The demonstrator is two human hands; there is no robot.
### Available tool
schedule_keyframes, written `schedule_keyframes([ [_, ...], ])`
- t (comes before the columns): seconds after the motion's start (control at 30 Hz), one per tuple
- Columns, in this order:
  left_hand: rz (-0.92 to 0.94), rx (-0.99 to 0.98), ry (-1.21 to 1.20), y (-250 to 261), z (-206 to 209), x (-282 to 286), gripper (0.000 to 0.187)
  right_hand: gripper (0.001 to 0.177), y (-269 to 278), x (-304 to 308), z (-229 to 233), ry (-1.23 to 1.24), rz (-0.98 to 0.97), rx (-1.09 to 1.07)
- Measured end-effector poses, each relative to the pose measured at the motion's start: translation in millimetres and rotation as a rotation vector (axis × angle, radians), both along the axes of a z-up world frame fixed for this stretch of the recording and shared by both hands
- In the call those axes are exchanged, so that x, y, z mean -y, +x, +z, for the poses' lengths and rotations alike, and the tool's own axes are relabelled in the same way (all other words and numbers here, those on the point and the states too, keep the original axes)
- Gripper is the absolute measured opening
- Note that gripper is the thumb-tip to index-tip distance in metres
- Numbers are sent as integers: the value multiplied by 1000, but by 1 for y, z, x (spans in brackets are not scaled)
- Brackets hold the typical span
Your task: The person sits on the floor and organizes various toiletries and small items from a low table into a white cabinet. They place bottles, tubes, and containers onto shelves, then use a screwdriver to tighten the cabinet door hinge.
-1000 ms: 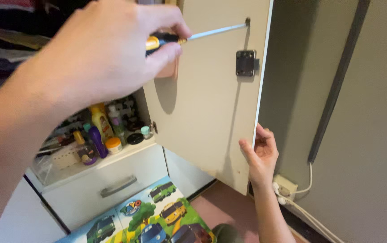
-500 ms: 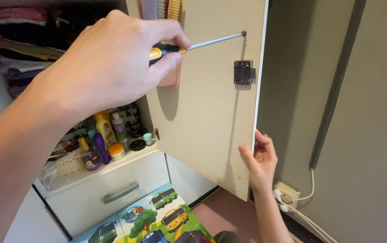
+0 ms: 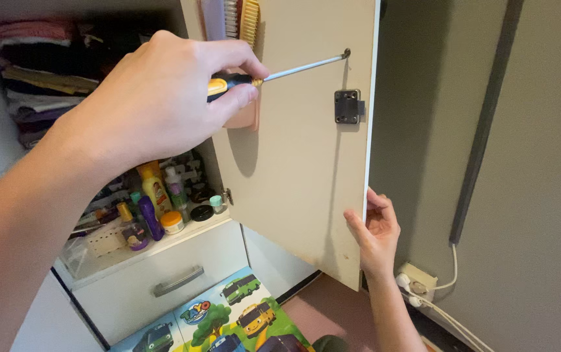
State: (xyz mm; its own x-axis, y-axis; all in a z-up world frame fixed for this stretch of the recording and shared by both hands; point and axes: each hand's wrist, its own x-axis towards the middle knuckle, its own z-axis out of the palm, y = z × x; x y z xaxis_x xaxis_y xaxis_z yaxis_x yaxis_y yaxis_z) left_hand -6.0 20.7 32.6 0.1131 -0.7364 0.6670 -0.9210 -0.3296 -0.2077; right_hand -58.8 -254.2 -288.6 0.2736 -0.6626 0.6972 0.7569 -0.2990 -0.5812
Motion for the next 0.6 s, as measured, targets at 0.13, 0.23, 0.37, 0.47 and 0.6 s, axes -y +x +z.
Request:
schedule_keyframes([
  [0.13, -64, 34, -16, -1, 2, 0, 29, 42, 1, 2, -3, -30, 0, 10],
  [0.23, 59, -3, 2, -1, 3, 0, 32, 43, 2, 5, -4, -26, -21, -13],
  [0.37, -137, 46, -21, -1, 2, 1, 30, 44, 1, 5, -4, -31, -21, -1],
  [0.47, -24, 0, -8, -1, 2, 1, 32, 41, 0, 4, -3, -23, 16, 23],
  [0.6, 60, 73, 5, -7, 4, 2, 30, 41, -1, 3, -1, -33, -11, -5],
])
